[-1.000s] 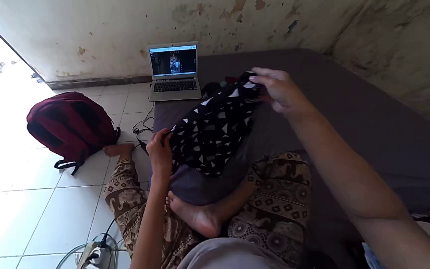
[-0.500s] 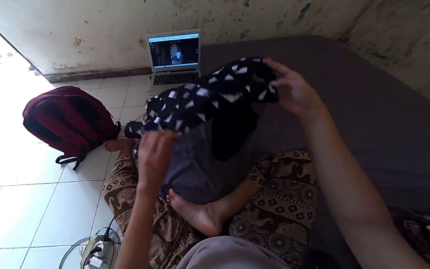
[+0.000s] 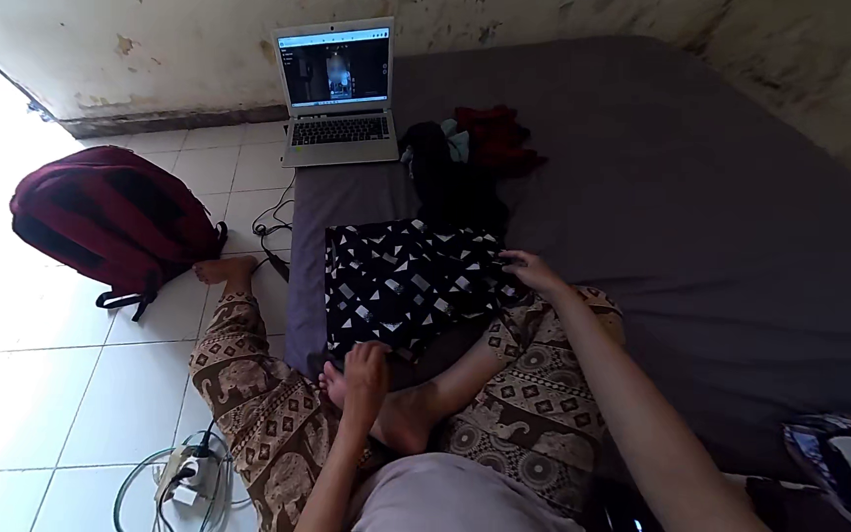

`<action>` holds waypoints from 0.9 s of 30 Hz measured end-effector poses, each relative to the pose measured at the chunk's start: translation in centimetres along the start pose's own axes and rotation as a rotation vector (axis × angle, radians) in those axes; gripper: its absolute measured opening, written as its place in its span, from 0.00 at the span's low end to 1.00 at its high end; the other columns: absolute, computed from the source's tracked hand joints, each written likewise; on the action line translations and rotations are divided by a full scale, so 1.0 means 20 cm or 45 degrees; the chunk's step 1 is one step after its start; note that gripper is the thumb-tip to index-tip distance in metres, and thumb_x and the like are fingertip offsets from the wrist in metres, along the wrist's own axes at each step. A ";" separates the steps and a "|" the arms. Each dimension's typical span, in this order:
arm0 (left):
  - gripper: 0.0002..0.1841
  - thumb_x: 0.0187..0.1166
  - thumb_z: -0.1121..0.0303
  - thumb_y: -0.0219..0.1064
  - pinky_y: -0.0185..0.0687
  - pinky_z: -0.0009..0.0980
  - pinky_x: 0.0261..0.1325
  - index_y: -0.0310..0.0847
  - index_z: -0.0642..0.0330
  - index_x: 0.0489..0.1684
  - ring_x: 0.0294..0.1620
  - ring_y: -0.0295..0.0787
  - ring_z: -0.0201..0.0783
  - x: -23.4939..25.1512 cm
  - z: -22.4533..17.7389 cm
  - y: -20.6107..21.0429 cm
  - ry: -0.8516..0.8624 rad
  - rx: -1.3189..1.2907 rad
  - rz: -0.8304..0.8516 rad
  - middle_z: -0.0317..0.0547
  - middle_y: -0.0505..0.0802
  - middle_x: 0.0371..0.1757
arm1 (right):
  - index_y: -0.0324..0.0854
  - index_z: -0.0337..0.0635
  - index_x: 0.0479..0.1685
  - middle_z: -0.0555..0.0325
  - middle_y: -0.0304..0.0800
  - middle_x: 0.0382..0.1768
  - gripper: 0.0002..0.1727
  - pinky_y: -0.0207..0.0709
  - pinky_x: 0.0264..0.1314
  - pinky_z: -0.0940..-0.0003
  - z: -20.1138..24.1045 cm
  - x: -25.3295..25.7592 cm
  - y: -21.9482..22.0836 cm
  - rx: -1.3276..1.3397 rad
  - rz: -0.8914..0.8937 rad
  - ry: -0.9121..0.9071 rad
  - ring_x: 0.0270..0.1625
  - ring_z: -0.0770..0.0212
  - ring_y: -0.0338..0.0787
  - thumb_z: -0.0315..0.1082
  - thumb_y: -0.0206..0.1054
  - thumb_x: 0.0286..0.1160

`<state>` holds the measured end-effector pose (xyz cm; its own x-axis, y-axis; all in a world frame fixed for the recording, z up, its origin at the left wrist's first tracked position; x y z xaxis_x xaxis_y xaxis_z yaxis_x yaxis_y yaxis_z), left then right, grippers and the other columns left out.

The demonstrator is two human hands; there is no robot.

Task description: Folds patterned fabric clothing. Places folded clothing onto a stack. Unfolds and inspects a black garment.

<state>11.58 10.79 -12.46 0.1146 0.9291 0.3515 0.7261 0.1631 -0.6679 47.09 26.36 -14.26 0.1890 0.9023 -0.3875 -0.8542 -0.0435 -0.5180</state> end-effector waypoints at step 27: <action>0.32 0.88 0.62 0.63 0.76 0.48 0.69 0.60 0.80 0.81 0.63 0.85 0.59 0.49 0.61 -0.08 -1.000 -0.508 0.087 0.78 0.84 0.65 | 0.80 0.21 0.64 0.26 0.82 0.65 0.26 0.66 0.76 0.49 0.04 0.11 -0.07 0.213 -0.264 0.079 0.68 0.44 0.80 0.43 0.62 0.89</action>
<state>3.33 23.78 -15.98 -0.2258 0.9162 -0.3312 0.9342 0.1072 -0.3403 48.36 28.76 -13.88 0.3927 0.8565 -0.3349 -0.8615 0.2152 -0.4599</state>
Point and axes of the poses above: each hand's wrist, its own x-axis towards the middle knuckle, its own y-axis out of the palm, z = x × y, the point moved 10 cm from there along x, towards the middle knuckle
